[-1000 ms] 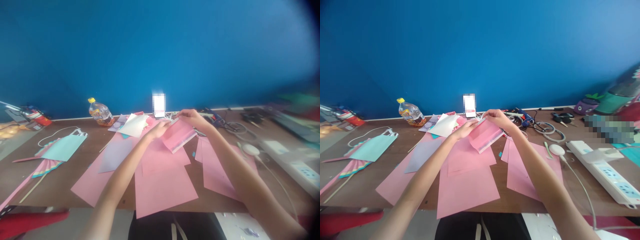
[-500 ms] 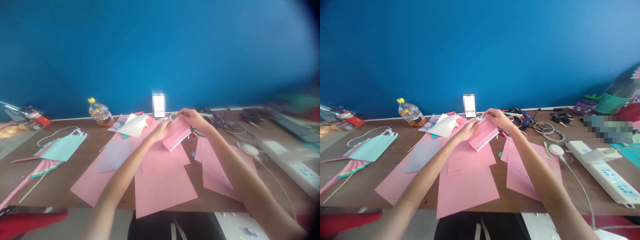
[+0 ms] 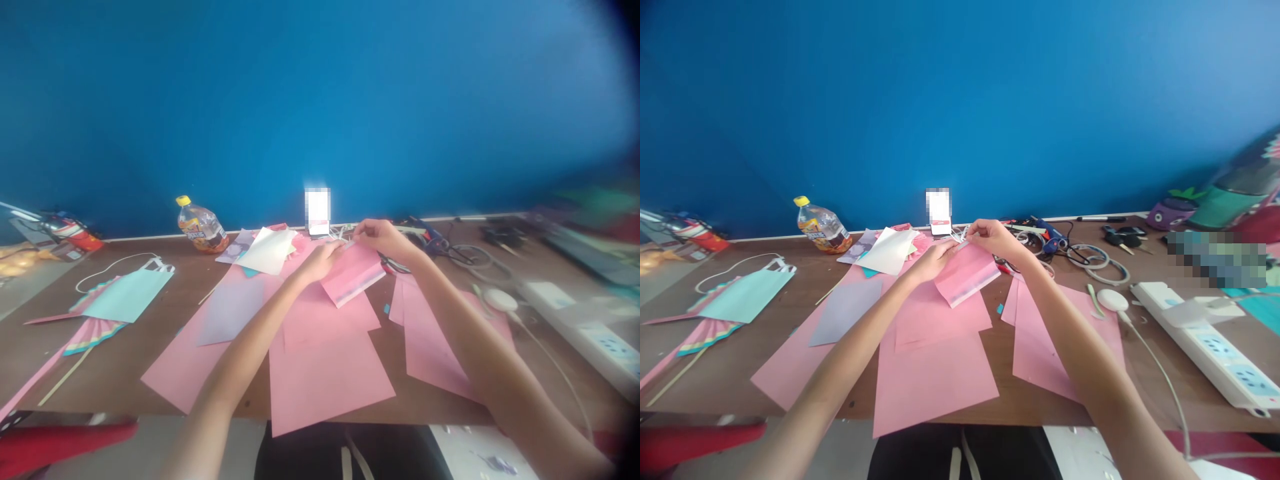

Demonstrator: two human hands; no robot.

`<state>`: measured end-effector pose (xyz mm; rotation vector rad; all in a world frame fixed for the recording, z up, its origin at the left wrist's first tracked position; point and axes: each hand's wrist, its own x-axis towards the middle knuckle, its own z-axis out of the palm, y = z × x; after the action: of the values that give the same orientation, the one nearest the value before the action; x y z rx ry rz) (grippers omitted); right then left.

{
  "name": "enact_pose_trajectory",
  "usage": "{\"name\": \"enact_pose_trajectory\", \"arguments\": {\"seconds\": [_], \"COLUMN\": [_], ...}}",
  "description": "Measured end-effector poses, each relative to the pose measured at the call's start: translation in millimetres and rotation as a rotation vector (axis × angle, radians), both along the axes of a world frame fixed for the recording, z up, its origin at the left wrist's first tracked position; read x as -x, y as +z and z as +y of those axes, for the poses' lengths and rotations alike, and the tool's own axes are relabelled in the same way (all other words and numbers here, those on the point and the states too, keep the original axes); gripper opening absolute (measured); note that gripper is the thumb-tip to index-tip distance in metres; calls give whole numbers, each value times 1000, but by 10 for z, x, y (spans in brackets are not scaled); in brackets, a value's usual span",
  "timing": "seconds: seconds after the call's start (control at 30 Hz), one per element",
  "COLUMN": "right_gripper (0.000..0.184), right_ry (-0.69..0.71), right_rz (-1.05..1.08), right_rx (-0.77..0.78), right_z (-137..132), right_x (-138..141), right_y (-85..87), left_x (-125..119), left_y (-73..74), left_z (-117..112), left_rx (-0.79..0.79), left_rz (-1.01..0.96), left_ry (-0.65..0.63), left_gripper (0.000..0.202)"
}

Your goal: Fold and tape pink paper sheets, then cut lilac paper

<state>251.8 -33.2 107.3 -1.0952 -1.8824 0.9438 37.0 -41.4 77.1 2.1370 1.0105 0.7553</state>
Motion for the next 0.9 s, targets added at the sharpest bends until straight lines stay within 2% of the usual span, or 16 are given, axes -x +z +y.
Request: {"name": "enact_pose_trajectory", "arguments": {"seconds": [0.3, 0.5, 0.73, 0.9], "right_gripper": [32, 33, 37, 28], "right_ry": [-4, -37, -53, -35], "right_rz": [-12, -24, -6, -64], "right_rx": [-58, -38, -41, -95], "right_z": [51, 34, 55, 41], "right_x": [-4, -24, -78, -55], "right_y": [-27, 6, -17, 11], "left_x": [-9, 50, 132, 141], "left_y": [-27, -55, 35, 29], "left_z": [25, 93, 102, 110], "left_rx": [7, 17, -9, -47], "left_rz": [-27, 15, 69, 85], "left_ry": [-29, -39, -81, -76], "left_gripper": [40, 42, 41, 41]}}
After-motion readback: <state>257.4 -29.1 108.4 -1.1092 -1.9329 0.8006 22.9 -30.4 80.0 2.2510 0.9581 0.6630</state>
